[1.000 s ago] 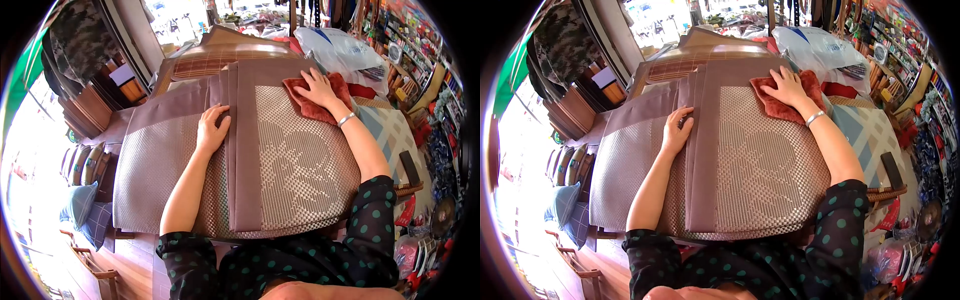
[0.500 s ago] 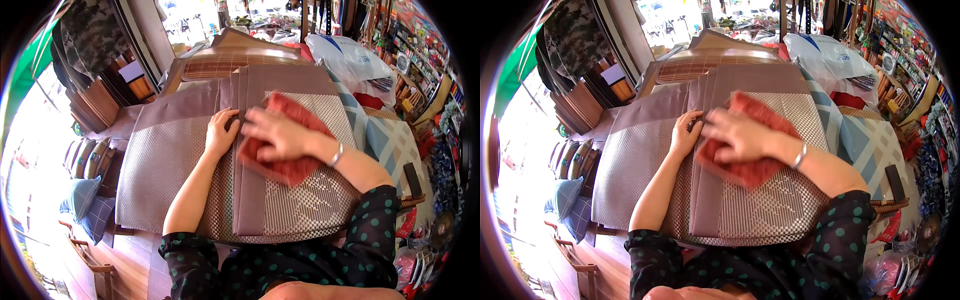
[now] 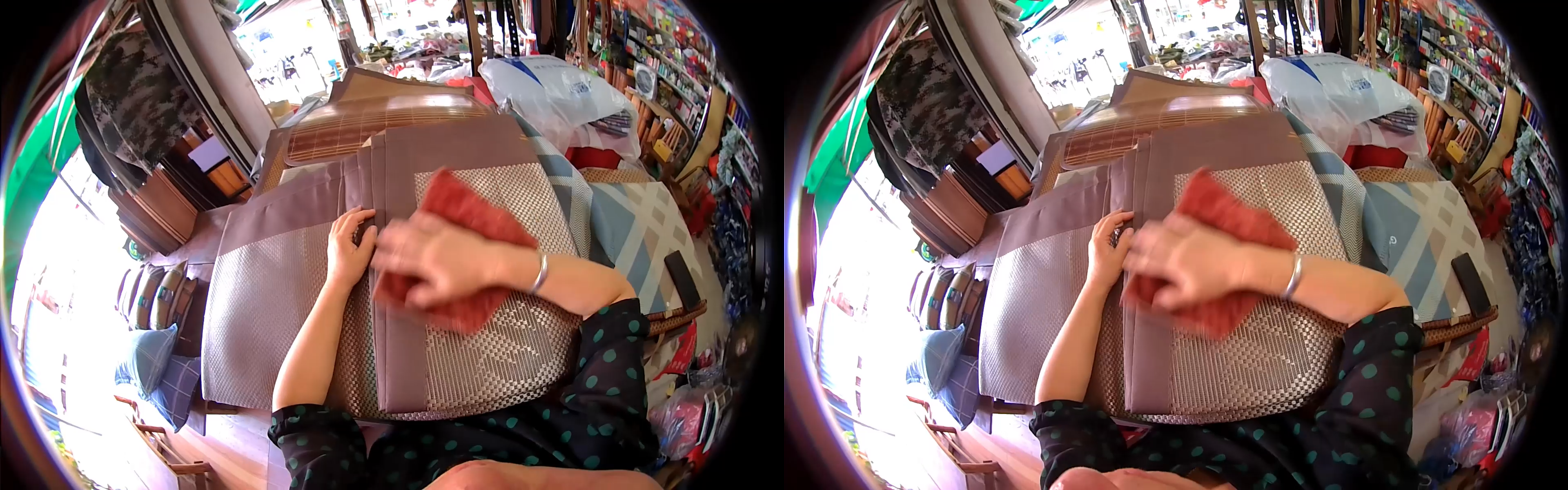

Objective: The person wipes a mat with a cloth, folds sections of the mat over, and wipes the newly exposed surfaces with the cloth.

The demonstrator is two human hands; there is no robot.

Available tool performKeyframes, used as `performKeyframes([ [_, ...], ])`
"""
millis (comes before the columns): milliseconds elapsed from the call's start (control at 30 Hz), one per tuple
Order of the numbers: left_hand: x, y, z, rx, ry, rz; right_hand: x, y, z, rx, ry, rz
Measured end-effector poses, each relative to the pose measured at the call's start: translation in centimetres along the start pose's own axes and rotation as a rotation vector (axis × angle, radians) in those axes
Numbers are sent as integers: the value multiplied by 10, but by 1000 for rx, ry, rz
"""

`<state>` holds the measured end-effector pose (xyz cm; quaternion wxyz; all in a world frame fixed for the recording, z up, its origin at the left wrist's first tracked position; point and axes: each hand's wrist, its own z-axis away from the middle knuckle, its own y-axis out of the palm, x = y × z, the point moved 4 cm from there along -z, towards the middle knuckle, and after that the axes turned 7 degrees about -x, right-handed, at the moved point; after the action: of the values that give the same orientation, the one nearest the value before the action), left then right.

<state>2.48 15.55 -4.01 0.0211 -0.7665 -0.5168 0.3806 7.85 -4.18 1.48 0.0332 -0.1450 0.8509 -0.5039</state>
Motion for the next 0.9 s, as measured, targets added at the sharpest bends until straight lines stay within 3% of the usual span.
performKeyframes([
  [67, 6, 2, 0, 24, 1, 0, 47, 14, -1, 23, -233, -192],
  [133, 7, 2, 0, 19, -27, 11, 41, 13, -7, 72, -186, -170],
  [167, 6, 0, 1, 30, -79, -9, 19, 10, -12, -17, -93, -257],
  [200, -6, -3, 1, 44, 10, -33, -9, 4, -16, -50, -65, -163],
  [400, -2, -1, 1, 53, -55, -13, -209, -46, 65, -257, 817, 546],
  [467, -2, -1, 1, 50, -39, -33, -222, -47, 85, -250, 953, 694],
  [500, -2, -1, 1, 50, -42, -41, -215, -48, 81, -148, 959, 616],
  [533, -2, -2, 1, 44, -42, -43, -203, -42, 73, -201, 827, 674],
  [667, -2, 1, 1, 43, -37, -6, -107, -24, 25, -59, 509, 170],
  [733, -2, -1, 0, 30, -16, -3, -40, 2, 10, -143, 114, 184],
  [800, -3, -2, 1, 49, -12, -12, 23, 13, 0, -46, -106, 24],
  [900, 2, -1, 1, 41, -54, -14, 50, 16, -1, 0, -302, -186],
])
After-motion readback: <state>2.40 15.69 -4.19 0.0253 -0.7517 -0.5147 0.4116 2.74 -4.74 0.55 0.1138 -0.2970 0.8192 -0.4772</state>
